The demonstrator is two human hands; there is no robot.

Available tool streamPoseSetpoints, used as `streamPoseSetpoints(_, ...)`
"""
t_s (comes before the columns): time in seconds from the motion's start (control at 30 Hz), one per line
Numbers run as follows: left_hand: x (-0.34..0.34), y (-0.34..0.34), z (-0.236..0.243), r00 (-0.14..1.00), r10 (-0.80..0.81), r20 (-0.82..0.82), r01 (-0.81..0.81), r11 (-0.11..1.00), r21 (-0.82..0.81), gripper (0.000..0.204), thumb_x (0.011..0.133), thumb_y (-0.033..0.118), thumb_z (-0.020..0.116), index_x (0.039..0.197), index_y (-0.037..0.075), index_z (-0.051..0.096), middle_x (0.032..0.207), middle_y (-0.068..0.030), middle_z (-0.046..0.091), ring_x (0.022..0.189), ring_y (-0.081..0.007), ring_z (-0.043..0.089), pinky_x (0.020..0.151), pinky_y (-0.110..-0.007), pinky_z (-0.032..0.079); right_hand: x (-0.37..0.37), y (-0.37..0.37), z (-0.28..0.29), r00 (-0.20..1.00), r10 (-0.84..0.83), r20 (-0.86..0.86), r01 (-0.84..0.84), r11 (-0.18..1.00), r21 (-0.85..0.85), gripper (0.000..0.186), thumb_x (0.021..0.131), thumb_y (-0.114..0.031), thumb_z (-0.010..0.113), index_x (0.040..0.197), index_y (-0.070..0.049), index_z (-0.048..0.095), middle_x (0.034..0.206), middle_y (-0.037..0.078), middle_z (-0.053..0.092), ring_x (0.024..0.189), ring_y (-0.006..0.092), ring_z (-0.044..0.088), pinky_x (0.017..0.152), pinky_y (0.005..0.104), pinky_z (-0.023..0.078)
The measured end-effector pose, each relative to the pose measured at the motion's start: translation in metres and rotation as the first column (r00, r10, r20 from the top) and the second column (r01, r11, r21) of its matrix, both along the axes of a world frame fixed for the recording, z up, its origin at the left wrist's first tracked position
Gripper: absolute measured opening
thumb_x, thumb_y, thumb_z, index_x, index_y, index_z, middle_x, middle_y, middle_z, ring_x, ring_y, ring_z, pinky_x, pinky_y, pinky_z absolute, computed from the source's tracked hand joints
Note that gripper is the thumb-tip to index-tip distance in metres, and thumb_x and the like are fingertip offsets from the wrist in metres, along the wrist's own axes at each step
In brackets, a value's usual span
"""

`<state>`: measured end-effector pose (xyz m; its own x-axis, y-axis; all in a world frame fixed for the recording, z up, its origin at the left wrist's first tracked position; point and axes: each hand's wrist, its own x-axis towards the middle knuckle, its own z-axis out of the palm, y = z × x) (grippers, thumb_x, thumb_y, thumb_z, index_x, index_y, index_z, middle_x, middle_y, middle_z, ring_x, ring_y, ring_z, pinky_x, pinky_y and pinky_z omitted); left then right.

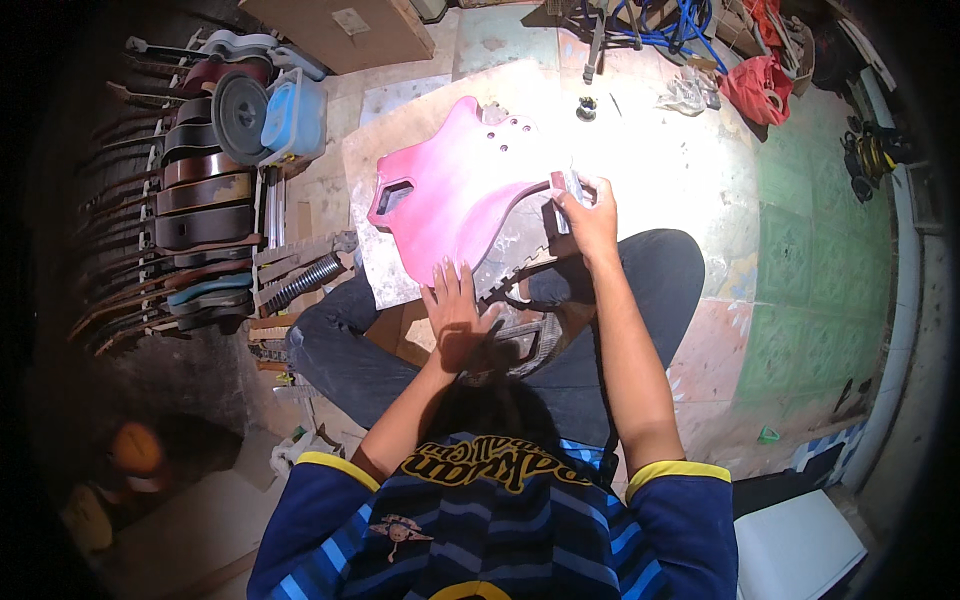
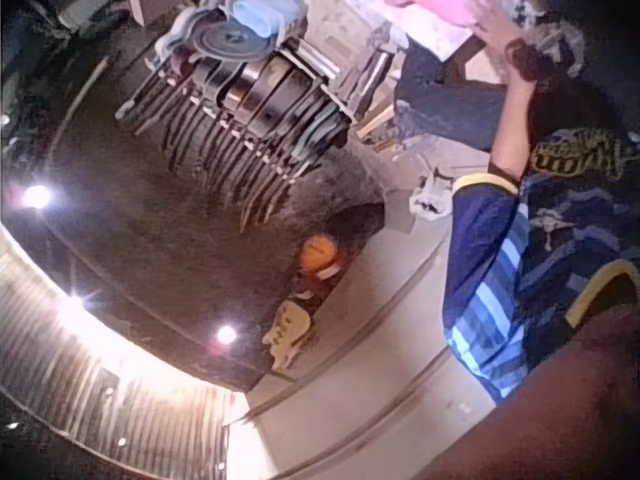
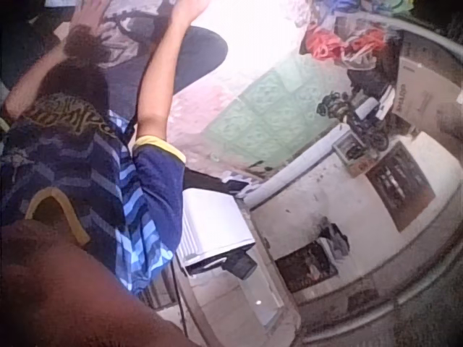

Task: The person sands the surface and edges of a pink guitar body using a block of sandpaper while holding it on a workbench.

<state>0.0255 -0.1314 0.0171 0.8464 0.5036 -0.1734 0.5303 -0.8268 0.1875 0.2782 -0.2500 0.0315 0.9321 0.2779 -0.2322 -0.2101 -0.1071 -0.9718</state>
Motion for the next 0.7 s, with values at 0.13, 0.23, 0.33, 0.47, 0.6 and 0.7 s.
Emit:
streamPoseSetpoints(0.13, -0.011, -0.002, 0.004, 0.996, 0.082, -0.022, -0.084, 0.992, -0.099, 0.102, 0.085, 0.057, 0.076, 0.157, -0.005, 0.039, 0.166, -0.0326, 0.028, 0.156, -0.0488, 0.023, 0.121, -0.073, 0.014, -0.005, -0.010, 0.010, 0.835, 0.200, -0.512, 0.017, 0.922, 0.388, 0.038, 0.095, -0.024, 0.072, 0.126, -0.005, 0.062, 0.111, 0.008, 0.070, 0.098, 0.0194, 0.070, 0.084, 0.0355, 0.058)
streamPoseSetpoints(0.23, 0.026, 0.002, 0.030, 0.968, 0.239, 0.081, -0.185, 0.890, -0.416, 0.085, 0.088, 0.042, 0.080, 0.153, -0.003, 0.047, 0.158, -0.0307, 0.042, 0.146, -0.0406, 0.043, 0.118, -0.061, 0.033, -0.006, -0.017, 0.004, 0.658, 0.503, -0.561, 0.016, 0.735, 0.678, 0.037, 0.100, -0.033, 0.063, 0.125, -0.006, 0.064, 0.106, 0.010, 0.073, 0.093, 0.0230, 0.073, 0.078, 0.0422, 0.061)
streamPoseSetpoints(0.33, 0.047, 0.012, 0.047, 0.774, 0.530, 0.345, 0.050, 0.492, -0.869, 0.069, 0.093, 0.026, 0.080, 0.149, -0.003, 0.051, 0.146, -0.0236, 0.056, 0.132, -0.0290, 0.058, 0.108, -0.044, 0.049, -0.032, -0.011, 0.017, 0.572, 0.546, -0.612, 0.047, 0.723, 0.689, 0.038, 0.101, -0.036, 0.058, 0.125, -0.006, 0.065, 0.107, 0.010, 0.074, 0.092, 0.0239, 0.073, 0.075, 0.0441, 0.061)
streamPoseSetpoints(0.47, 0.054, 0.009, 0.052, 0.708, 0.567, 0.422, 0.151, 0.462, -0.874, 0.050, 0.095, 0.012, 0.078, 0.139, -0.003, 0.060, 0.133, -0.0140, 0.065, 0.116, -0.0186, 0.065, 0.098, -0.033, 0.054, -0.078, -0.008, 0.015, 0.520, 0.578, -0.629, 0.005, 0.735, 0.678, 0.040, 0.102, -0.040, 0.060, 0.125, -0.008, 0.065, 0.109, 0.008, 0.075, 0.090, 0.0238, 0.073, 0.074, 0.0443, 0.061)
streamPoseSetpoints(0.6, 0.029, 0.016, 0.031, 0.741, 0.559, 0.371, 0.156, 0.395, -0.906, 0.037, 0.094, 0.009, 0.079, 0.127, -0.002, 0.068, 0.118, -0.0087, 0.071, 0.105, -0.0143, 0.066, 0.094, -0.030, 0.054, -0.105, -0.009, 0.013, 0.501, 0.561, -0.658, -0.038, 0.774, 0.632, 0.038, 0.101, -0.028, 0.063, 0.134, -0.010, 0.059, 0.113, 0.008, 0.071, 0.095, 0.0214, 0.073, 0.076, 0.0400, 0.063)
streamPoseSetpoints(0.7, 0.010, 0.041, 0.021, 0.865, 0.411, 0.287, 0.015, 0.551, -0.834, 0.045, 0.086, 0.019, 0.087, 0.122, 0.000, 0.069, 0.111, -0.0120, 0.073, 0.109, -0.0196, 0.067, 0.099, -0.036, 0.052, -0.109, -0.001, 0.015, 0.632, 0.466, -0.619, -0.280, 0.882, 0.378, 0.042, 0.098, -0.019, 0.067, 0.136, -0.007, 0.055, 0.115, 0.008, 0.068, 0.096, 0.0186, 0.070, 0.081, 0.0343, 0.061)
